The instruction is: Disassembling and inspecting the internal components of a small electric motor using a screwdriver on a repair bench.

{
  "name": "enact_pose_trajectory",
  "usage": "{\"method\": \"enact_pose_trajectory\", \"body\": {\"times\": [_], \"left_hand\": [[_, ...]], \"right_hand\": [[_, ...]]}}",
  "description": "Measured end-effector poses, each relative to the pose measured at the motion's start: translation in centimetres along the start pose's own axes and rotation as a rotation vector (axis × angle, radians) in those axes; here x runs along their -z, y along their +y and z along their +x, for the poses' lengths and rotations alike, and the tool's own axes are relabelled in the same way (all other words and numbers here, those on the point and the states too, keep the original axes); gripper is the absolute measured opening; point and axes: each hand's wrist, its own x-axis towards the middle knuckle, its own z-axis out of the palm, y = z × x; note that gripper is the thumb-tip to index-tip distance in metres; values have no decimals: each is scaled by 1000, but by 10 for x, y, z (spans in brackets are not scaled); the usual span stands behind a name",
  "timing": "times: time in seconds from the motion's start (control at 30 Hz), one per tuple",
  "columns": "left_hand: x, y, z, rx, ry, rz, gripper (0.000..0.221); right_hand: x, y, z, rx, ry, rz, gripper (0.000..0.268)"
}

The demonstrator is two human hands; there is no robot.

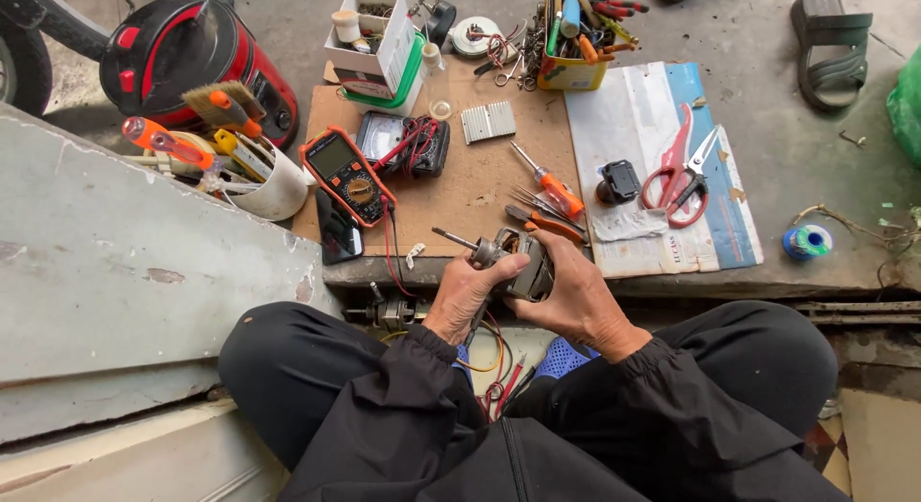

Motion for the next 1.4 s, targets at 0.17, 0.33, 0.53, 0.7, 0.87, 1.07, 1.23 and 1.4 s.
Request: {"method": "enact_pose_trajectory", "body": {"times": [0.17, 0.33, 0.53, 0.7, 0.87, 1.07, 1.23, 1.4], "left_hand": [[-6, 5, -6, -17, 30, 40, 52], [-9, 16, -7, -34, 34, 82, 52], [-3, 18, 1, -41, 37, 121, 62], [-6, 37, -12, 45, -119, 321, 115], [13, -7, 4, 53, -75, 366, 108], [21, 25, -14, -41, 232, 342, 78], [32, 15, -68, -500, 586, 412, 33], [15, -38, -49, -340, 213, 481, 98]], "right_hand": [[-10, 3, -6, 21, 35, -22, 100], [-20, 4, -5, 24, 90, -35, 98], [-21, -1, 0, 40, 106, -28, 95], [-22, 0, 0, 61, 77, -41, 95], [-31, 9, -2, -6, -3, -59, 98], [-51, 6, 8, -437, -108, 43, 105], [-52, 7, 24, -859, -73, 232, 106], [-35, -42, 30, -921, 163, 993, 44]]}}
